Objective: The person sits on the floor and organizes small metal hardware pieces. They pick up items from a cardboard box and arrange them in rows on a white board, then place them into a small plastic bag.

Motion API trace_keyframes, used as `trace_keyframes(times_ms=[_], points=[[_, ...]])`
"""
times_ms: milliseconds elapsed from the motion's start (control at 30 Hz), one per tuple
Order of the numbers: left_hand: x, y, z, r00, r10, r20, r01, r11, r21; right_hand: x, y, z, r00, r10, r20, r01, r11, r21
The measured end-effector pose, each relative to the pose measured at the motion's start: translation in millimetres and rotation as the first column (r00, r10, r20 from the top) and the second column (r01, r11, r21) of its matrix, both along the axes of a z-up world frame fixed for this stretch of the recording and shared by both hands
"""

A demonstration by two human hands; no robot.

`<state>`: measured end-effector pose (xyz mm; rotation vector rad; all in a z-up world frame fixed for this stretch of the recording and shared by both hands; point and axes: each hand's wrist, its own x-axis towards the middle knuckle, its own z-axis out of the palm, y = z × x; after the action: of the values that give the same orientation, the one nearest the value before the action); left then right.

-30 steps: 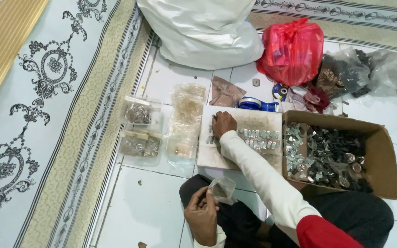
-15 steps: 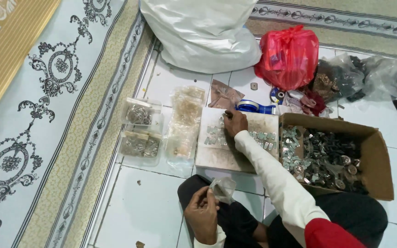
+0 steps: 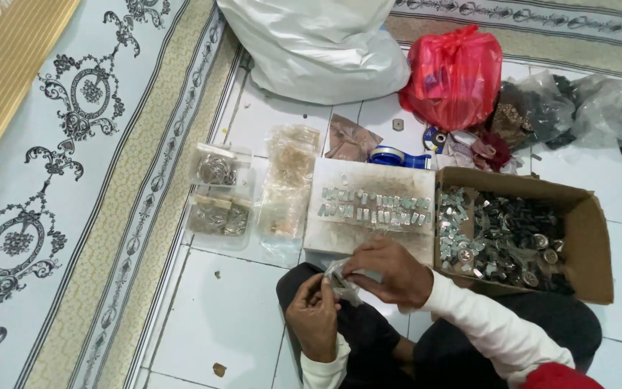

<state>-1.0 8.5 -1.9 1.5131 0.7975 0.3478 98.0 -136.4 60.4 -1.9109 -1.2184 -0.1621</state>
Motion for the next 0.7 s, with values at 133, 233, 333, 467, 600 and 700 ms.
trace_keyframes(times_ms=[133, 233, 333, 467, 600, 700], points=[[1, -7, 2, 0.999, -0.006, 0.035, 0.008, 0.999, -0.054, -11, -7, -31, 0.976, 0.021, 0.217, 0.016, 0.985, -0.169], [1, -6, 0, 1.0, -0.015, -0.005, 0.015, 0.999, -0.047, -1, -10, -50, 0.967, -0.039, 0.25, 0.092, 0.975, -0.202], [0, -4, -1, 0.999, -0.019, -0.041, 0.018, 0.999, -0.033, 40, -10, -81, 0.969, -0.246, -0.012, 0.246, 0.969, 0.025], [0, -4, 1, 1.0, -0.021, 0.0, 0.021, 0.999, -0.027, 130, -2, -136, 0.735, -0.638, -0.229, 0.59, 0.769, -0.248], [-3, -2, -3, 0.999, -0.004, -0.051, -0.001, 0.996, -0.085, 194, -2, -186, 0.725, -0.665, -0.178, 0.489, 0.68, -0.547], [-2, 4, 1, 0.993, -0.003, -0.117, -0.009, 0.995, -0.094, 207, 8, -205, 0.758, -0.644, -0.1, 0.43, 0.609, -0.667]])
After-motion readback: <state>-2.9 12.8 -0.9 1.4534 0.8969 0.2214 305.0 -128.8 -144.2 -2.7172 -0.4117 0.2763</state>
